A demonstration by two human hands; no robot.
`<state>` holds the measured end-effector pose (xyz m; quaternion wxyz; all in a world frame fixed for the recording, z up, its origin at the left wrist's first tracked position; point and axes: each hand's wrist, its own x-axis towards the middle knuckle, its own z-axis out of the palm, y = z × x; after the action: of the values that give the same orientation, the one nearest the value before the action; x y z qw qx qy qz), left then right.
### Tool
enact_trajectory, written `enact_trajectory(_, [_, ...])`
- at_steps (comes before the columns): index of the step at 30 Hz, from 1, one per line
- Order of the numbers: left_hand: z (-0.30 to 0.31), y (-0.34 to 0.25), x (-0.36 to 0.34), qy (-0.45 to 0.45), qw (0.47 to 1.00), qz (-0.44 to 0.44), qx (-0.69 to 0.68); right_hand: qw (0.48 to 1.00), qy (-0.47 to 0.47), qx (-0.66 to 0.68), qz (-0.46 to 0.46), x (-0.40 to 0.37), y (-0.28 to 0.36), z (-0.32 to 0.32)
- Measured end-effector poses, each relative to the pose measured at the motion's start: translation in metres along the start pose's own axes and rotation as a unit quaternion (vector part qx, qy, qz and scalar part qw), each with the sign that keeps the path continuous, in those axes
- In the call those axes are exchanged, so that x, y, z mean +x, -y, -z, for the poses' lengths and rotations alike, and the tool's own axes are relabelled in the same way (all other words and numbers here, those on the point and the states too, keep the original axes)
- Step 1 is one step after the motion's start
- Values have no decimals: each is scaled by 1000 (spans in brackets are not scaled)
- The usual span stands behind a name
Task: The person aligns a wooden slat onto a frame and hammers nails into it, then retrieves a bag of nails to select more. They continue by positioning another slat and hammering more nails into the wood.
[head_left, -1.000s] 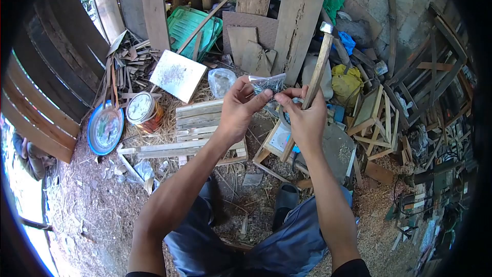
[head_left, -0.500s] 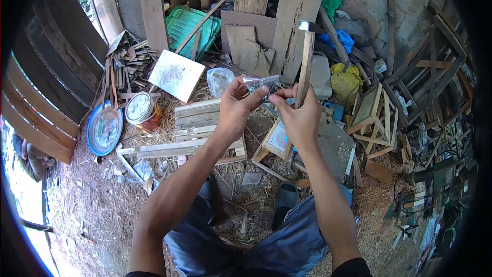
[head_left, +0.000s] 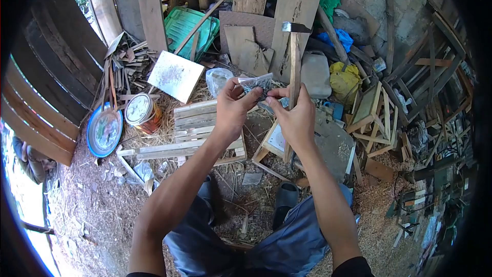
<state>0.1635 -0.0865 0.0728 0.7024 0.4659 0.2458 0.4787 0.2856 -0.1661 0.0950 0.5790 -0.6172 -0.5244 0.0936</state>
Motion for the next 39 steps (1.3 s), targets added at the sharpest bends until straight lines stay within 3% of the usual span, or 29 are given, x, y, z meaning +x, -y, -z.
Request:
enact_trajectory(7, [3,-3,0,71,991,-10,-115,995,-23,83,-58,1,1,-1])
enact_trajectory(9, [2,-5,-2,70,992,-3,-103,982,-29,168,-82,1,3,0])
enact_trajectory(19, [-2,0,-1,55,995,1,-81,980,-32,179,-87,1,2,2])
enact_trajectory(21, [-1,3,1,59,996,-4,-73,990,-46,128,-43,1,-7,0])
enact_trajectory(28, [-3,3,-1,71,994,-12,-87,990,-62,120,-28,3,-8,1])
enact_trajectory(33, [-2,2,-1,77,993,-4,-87,973,-37,191,-127,2,5,7])
enact_trajectory(39, [-3,10,2,41,998,-12,-45,950,-44,269,-151,6,-7,8])
